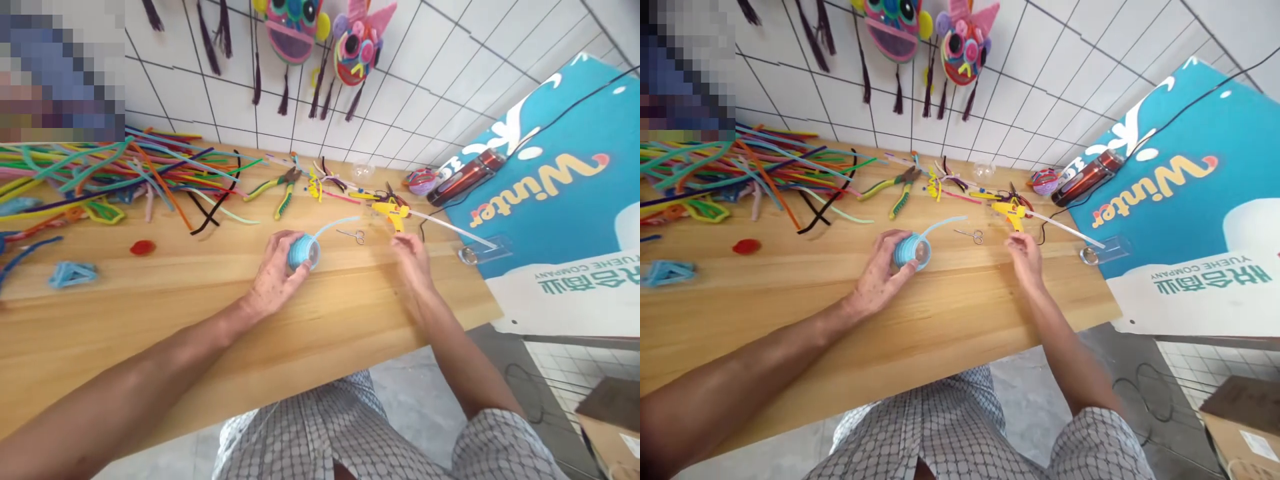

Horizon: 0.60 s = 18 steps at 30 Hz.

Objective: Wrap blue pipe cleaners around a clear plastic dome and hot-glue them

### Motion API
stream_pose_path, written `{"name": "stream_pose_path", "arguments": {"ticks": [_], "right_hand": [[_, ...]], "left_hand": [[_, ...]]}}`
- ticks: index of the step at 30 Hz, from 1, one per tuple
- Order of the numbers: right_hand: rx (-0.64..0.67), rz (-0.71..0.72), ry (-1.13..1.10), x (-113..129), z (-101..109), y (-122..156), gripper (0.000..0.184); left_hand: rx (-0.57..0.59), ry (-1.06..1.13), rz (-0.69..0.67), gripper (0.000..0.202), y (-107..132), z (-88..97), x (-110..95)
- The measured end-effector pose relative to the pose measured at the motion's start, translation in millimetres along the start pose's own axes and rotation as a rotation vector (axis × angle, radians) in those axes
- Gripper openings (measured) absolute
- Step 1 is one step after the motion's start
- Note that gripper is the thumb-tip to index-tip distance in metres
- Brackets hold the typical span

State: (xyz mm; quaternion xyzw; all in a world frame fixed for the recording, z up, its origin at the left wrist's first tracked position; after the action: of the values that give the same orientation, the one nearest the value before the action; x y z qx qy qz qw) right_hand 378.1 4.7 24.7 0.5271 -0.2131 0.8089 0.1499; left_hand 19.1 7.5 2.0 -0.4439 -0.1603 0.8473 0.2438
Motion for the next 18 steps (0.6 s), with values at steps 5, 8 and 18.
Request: {"name": "stream_pose_path", "arguments": {"ticks": [5, 8, 18], "right_hand": [[-0.131, 0.043, 0.156, -19.0, 14.4, -53.6, 0.053], [-0.081, 0.055, 0.351, -20.5, -1.7, -73.1, 0.042], [0.065, 0.203, 0.396, 25.6, -25.8, -52.8, 0.03]], "left_hand": [[-0.01, 0.002, -0.016, 0.051, -1.5, -0.2, 1.5], [-0.001, 0.026, -0.031, 0.049, -2.3, 0.2, 1.4], [-0.032, 0.077, 0.013, 0.044, -1.6, 0.6, 3.1]]}}
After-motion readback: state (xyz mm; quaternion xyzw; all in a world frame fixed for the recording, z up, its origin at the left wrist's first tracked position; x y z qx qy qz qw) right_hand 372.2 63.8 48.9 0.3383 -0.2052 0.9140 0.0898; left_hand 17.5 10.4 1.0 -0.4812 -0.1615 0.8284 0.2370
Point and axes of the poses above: each hand's wrist, its own y-axis away from the middle knuckle, its own z-axis out of the back of the hand, x = y × z, the point moved 2 cm from there along -y, towards the middle knuckle, and after that the axes turned 9 degrees about -y, right-handed, at the moved point
